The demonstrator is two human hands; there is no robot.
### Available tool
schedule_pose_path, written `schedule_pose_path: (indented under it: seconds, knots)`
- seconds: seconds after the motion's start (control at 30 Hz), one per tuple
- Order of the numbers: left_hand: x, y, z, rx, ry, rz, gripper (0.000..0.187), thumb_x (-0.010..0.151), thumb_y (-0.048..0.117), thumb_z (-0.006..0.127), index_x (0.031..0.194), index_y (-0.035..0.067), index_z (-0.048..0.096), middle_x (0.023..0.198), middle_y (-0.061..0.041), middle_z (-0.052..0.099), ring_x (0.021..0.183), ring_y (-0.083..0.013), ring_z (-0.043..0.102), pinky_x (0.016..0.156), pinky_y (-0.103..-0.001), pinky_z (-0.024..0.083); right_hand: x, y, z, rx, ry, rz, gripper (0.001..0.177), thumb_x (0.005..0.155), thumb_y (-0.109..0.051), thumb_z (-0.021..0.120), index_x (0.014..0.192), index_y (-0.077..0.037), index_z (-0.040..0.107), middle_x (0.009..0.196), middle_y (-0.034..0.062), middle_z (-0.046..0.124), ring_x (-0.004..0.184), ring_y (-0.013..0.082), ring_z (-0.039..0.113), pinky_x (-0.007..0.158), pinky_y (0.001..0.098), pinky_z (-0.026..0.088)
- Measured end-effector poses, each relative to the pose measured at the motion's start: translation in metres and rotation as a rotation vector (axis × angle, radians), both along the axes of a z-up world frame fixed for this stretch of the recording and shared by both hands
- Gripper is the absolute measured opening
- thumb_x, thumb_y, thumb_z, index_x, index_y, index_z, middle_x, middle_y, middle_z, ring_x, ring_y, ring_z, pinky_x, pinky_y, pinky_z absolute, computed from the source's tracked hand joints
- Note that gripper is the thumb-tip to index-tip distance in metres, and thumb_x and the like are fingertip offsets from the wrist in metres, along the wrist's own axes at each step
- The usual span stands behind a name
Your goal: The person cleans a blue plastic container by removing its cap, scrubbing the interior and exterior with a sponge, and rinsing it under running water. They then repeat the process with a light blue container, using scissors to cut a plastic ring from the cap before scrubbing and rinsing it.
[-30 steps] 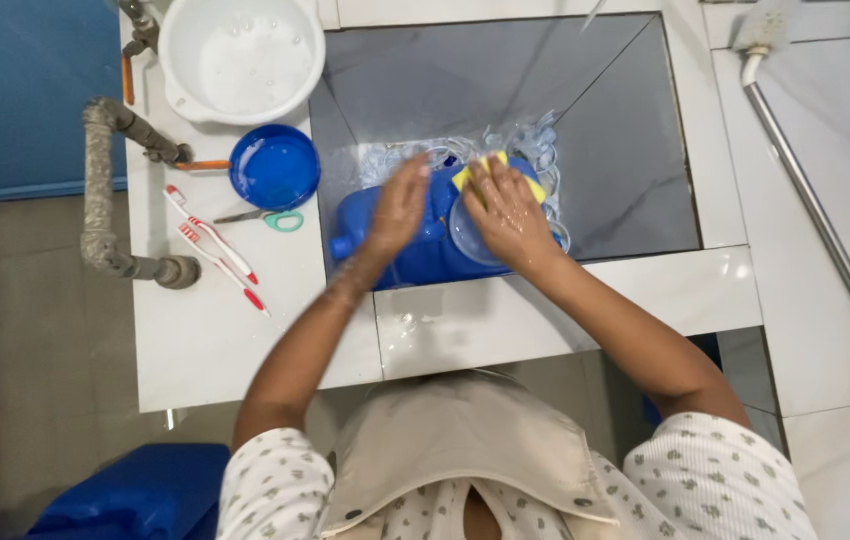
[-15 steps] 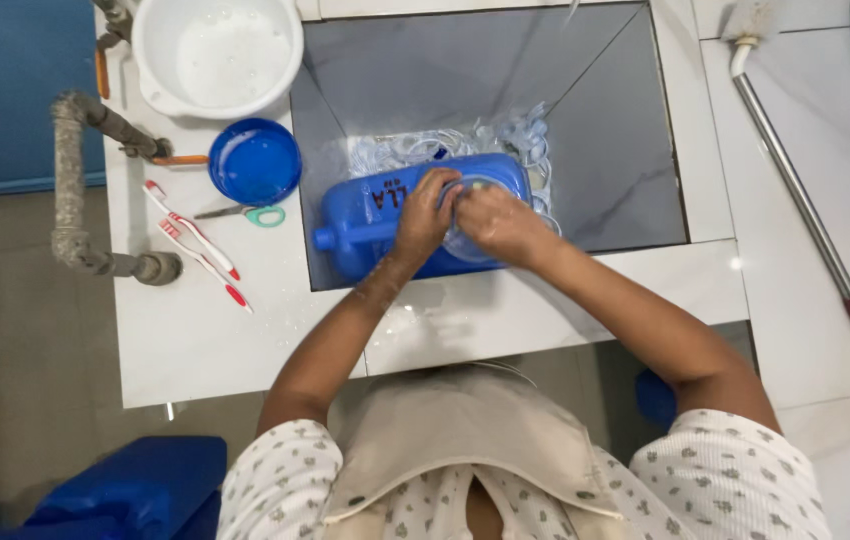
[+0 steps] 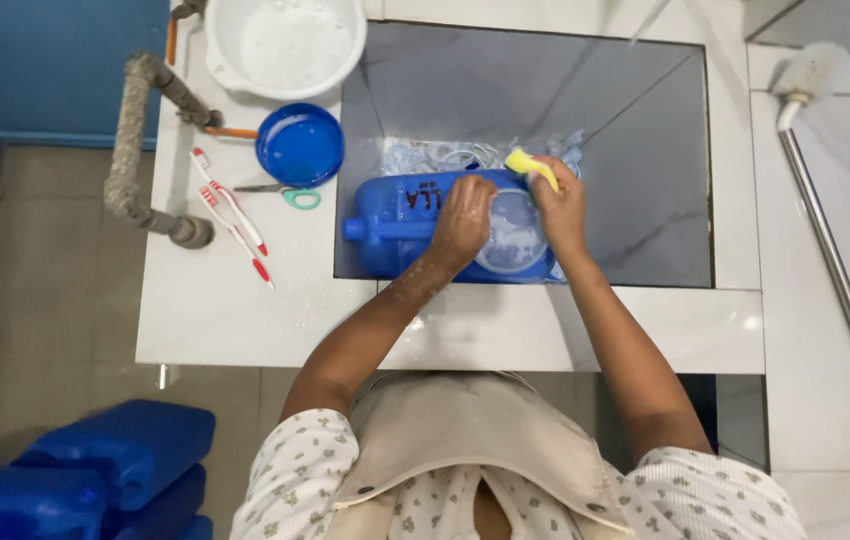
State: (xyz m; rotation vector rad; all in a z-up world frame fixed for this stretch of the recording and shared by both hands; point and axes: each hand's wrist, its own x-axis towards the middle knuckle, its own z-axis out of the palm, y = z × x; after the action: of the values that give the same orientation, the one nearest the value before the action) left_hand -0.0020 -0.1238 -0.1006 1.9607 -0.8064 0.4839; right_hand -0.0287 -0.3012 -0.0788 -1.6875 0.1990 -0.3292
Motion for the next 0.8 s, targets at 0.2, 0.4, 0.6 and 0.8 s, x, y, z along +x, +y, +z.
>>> schedule_pose_path:
  seconds: [0.2, 0.4, 0.6, 0.8]
  knots:
    - [0.013, 0.016, -0.040, 0.034, -0.098, -0.017, 0.023, 0.093, -0.006, 0.055, 0.116, -0.002, 0.058, 0.114, -0.021, 0.064, 0.106, -0.0385, 0.065, 0.097, -0.046, 0.055, -0.002, -0.005, 0.007, 0.161, 0.063, 0.040, 0.027, 0.098, -0.016, 0.058, 0.118, -0.002, 0.070, 0.095, -0.0050, 0.067, 0.082, 0.0027, 0.056, 0.073, 0.0183, 0.045]
    - [0.103, 0.175, -0.016, 0.085, 0.572, 0.677, 0.030, 0.104, 0.000, 0.042, 0.129, -0.002, 0.058, 0.113, -0.029, 0.069, 0.106, -0.0455, 0.067, 0.093, -0.052, 0.052, -0.021, -0.002, 0.056, -0.892, -0.231, 0.210, 0.049, 0.090, -0.030, 0.077, 0.125, 0.002, 0.065, 0.120, 0.0192, 0.067, 0.108, 0.0356, 0.064, 0.090, 0.0407, 0.051]
    - [0.073, 0.188, 0.034, 0.694, -0.150, 0.843, 0.053, 0.076, 0.027, 0.069, 0.115, -0.007, 0.063, 0.121, -0.032, 0.063, 0.111, -0.0481, 0.058, 0.101, -0.060, 0.039, 0.032, 0.030, 0.065, -1.210, -0.145, 0.670, 0.027, 0.090, -0.009, 0.070, 0.117, -0.011, 0.071, 0.115, 0.0108, 0.069, 0.109, 0.0352, 0.065, 0.091, 0.0451, 0.054]
    - [0.053, 0.094, 0.035, 0.821, 0.184, -0.307, 0.063, 0.083, 0.060, 0.073, 0.106, 0.002, 0.068, 0.097, -0.019, 0.073, 0.098, -0.0392, 0.069, 0.091, -0.050, 0.052, 0.086, -0.016, 0.067, -1.199, -0.180, 1.059, 0.040, 0.076, -0.005, 0.067, 0.116, -0.013, 0.071, 0.115, 0.0062, 0.072, 0.114, 0.0321, 0.067, 0.091, 0.0418, 0.056]
